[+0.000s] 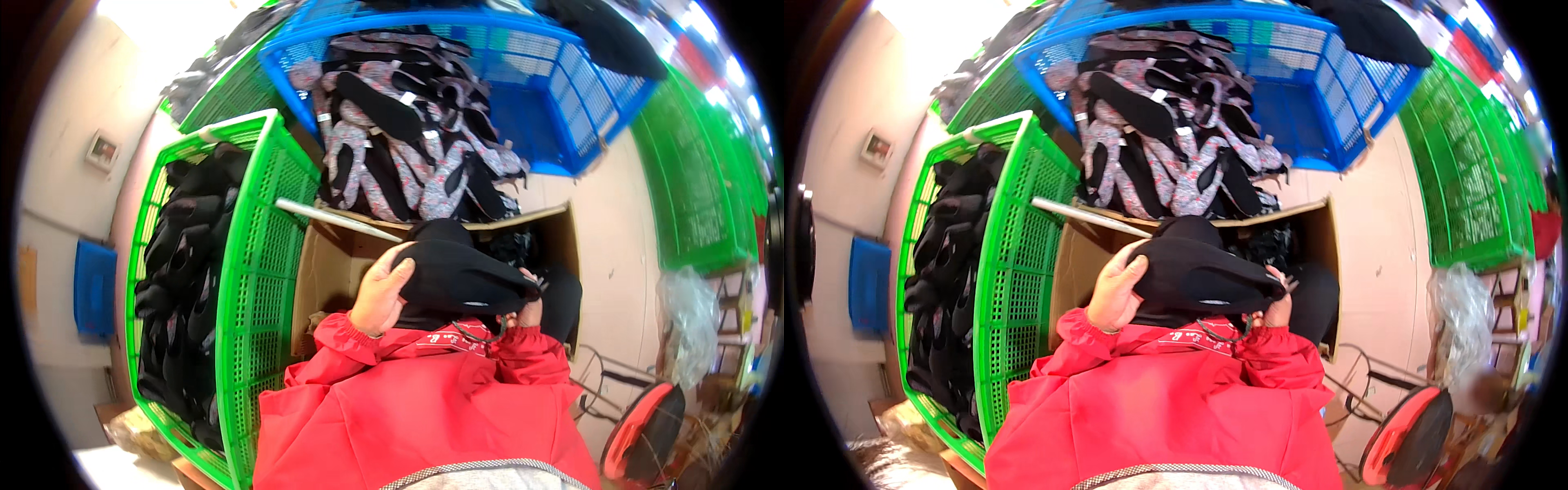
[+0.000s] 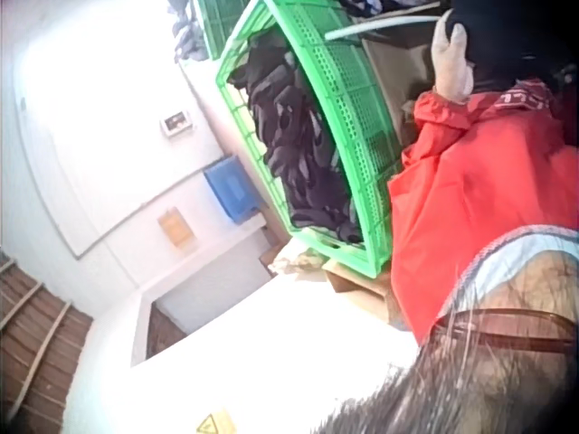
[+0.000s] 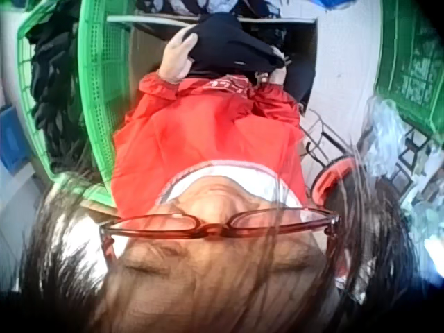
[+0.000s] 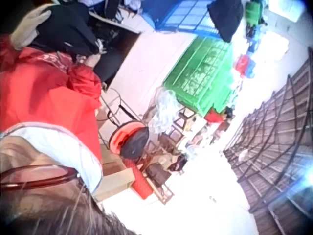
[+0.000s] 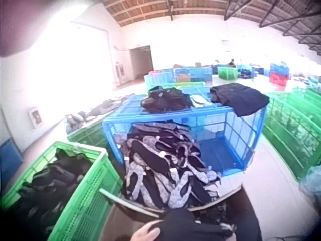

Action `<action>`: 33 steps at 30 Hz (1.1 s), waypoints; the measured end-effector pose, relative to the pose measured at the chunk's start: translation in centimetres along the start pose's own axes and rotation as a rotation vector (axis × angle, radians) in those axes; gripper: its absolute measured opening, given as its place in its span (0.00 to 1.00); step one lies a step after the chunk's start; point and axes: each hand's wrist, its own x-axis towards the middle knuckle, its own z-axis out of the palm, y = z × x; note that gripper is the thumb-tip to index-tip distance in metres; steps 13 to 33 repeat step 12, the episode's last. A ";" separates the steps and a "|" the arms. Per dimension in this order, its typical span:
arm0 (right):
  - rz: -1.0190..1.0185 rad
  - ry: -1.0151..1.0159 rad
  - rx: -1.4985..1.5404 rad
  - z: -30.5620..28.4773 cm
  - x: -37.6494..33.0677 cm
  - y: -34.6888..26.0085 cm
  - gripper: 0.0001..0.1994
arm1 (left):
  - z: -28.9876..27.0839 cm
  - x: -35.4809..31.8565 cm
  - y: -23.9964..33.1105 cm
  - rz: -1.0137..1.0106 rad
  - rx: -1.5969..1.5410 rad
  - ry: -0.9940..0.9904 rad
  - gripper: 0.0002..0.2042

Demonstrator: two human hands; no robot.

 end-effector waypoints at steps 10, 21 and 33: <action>0.112 -0.072 -0.188 -10.1 8.4 3.8 0.23 | -2.0 -1.4 1.0 -0.446 0.527 -0.153 0.43; 0.097 -0.185 -0.201 -9.7 9.3 3.7 0.24 | -1.6 -2.1 1.7 -0.417 0.425 -0.260 0.39; 0.097 -0.185 -0.201 -9.7 9.3 3.7 0.24 | -1.6 -2.1 1.7 -0.417 0.425 -0.260 0.39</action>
